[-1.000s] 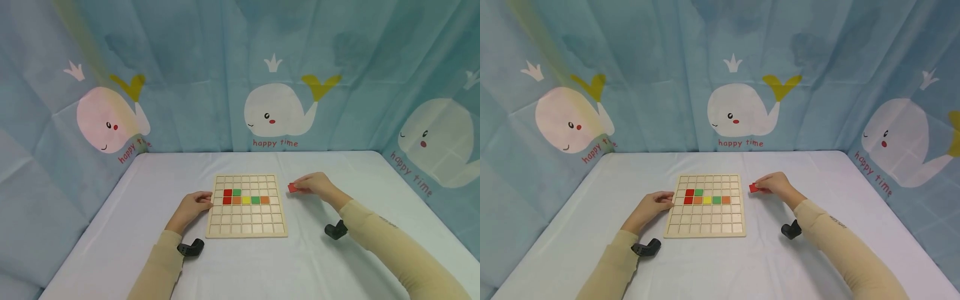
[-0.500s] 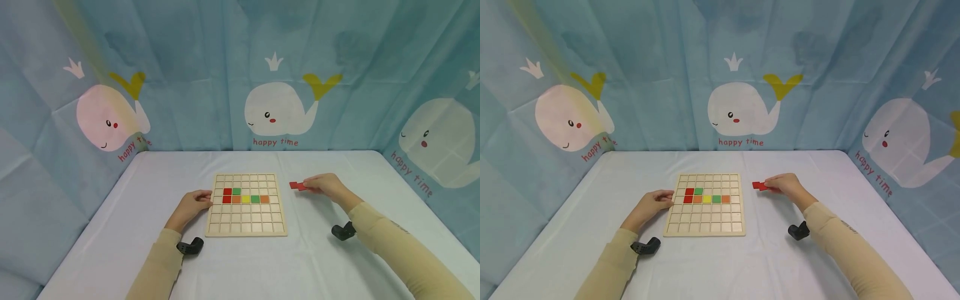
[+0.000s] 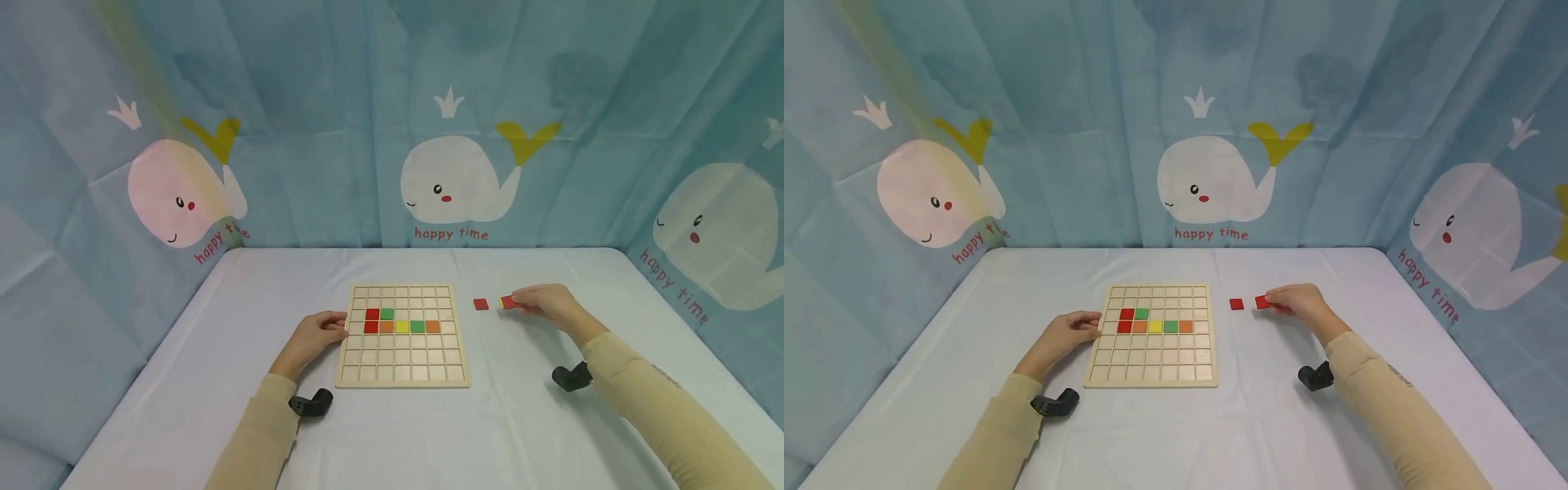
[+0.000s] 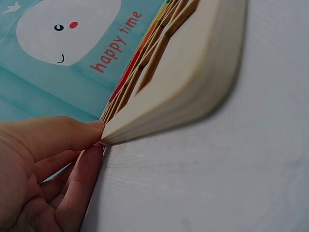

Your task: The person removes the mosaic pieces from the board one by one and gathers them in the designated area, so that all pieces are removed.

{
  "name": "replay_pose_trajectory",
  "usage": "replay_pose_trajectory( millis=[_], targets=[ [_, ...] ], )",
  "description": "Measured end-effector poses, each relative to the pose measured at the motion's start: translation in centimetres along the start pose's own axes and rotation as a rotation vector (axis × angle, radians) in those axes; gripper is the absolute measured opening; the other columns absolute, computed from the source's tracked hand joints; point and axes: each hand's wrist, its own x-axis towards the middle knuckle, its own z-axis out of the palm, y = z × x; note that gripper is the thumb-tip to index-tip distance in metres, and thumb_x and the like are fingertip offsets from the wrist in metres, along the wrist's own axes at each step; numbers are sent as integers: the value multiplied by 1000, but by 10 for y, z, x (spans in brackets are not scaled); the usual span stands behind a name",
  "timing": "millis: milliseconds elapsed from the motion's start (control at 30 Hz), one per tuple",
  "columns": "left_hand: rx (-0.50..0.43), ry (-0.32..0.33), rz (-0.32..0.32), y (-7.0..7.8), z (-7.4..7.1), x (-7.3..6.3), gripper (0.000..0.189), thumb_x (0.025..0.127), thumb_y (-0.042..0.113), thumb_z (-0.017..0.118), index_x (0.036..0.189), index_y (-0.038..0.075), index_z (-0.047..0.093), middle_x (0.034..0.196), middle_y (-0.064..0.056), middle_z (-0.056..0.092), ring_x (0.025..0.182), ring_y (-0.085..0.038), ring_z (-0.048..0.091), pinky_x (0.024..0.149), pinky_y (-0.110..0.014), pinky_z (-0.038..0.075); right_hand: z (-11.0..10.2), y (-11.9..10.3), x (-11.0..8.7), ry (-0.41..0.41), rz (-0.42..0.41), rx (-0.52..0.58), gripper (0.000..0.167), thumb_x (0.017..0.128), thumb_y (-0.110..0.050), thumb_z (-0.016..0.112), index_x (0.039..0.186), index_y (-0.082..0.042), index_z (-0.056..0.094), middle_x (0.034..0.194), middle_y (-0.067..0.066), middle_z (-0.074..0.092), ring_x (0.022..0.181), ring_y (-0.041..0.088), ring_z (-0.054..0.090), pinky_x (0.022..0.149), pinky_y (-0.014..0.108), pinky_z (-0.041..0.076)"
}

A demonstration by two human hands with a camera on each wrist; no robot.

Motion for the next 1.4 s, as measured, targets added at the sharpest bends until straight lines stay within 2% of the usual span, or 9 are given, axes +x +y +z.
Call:
replay_pose_trajectory(
  millis=[100, 300, 433, 633, 700, 800, 867, 933, 1400],
  targets=[
    [7, -7, 9, 0, -2, 1, 45, 88, 13, 73, 132, 5, 63, 109, -8, 68, 98, -17, 62, 91, -35, 47, -4, 2, 2, -3, -7, -4, 55, 94, -22, 69, 138, 6, 52, 97, -4, 68, 79, 5, 64, 79, 19, 55],
    [1, -15, 1, 2, -4, 2, 46, 88, 14, 73, 133, 6, 62, 111, -8, 67, 100, -18, 61, 94, -36, 45, -13, 5, 6, 27, 16, 18, 57, 94, -22, 70, 141, 5, 50, 114, 5, 65, 78, 3, 62, 80, 19, 55],
    [-16, -23, -9, 0, -1, 2, 47, 89, 14, 73, 133, 7, 62, 111, -7, 67, 100, -18, 60, 93, -36, 45, -23, 10, 8, 45, 21, 38, 59, 94, -21, 69, 143, 5, 47, 113, 3, 66, 78, 2, 62, 79, 18, 55],
    [-17, -18, -15, -2, 0, 1, 46, 89, 14, 72, 134, 7, 61, 111, -7, 67, 100, -18, 60, 93, -35, 45, -33, 16, 17, 88, 67, 16, 62, 94, -23, 70, 145, 3, 46, 139, 19, 55, 78, 2, 61, 78, 19, 55],
    [-17, -16, -16, -2, 0, 0, 46, 89, 13, 72, 134, 7, 62, 111, -7, 67, 100, -17, 60, 92, -35, 46, -36, 18, 20, 92, 71, 32, 63, 93, -21, 70, 145, 4, 45, 133, 18, 59, 76, 1, 62, 77, 19, 56],
    [-18, -12, -14, -1, 0, 0, 46, 89, 13, 72, 133, 7, 62, 111, -7, 67, 99, -17, 61, 92, -34, 46, -39, 20, 24, 100, 67, 76, 60, 92, -15, 71, 143, 7, 46, 100, 4, 69, 73, 0, 63, 76, 20, 57],
    [-17, -9, -10, 0, 1, 0, 46, 88, 13, 73, 132, 7, 63, 111, -7, 68, 99, -17, 61, 91, -34, 46, -41, 22, 25, 105, 61, 98, 57, 92, -11, 70, 141, 8, 48, 81, -8, 66, 70, 0, 63, 75, 21, 57],
    [-13, -9, -3, 0, 0, 1, 45, 88, 13, 73, 132, 7, 63, 110, -7, 68, 99, -18, 62, 91, -34, 46, -42, 22, 27, 112, 56, 115, 54, 92, -8, 70, 139, 9, 50, 70, -13, 63, 69, -1, 63, 74, 21, 57],
    [-18, -10, -3, 0, 0, 0, 45, 88, 12, 73, 131, 5, 63, 108, -8, 69, 96, -18, 61, 89, -33, 47, -36, 24, 37, 164, 61, 4, 48, 92, -10, 69, 133, 12, 55, 67, -11, 62, 64, 0, 62, 67, 19, 56]
  ],
)
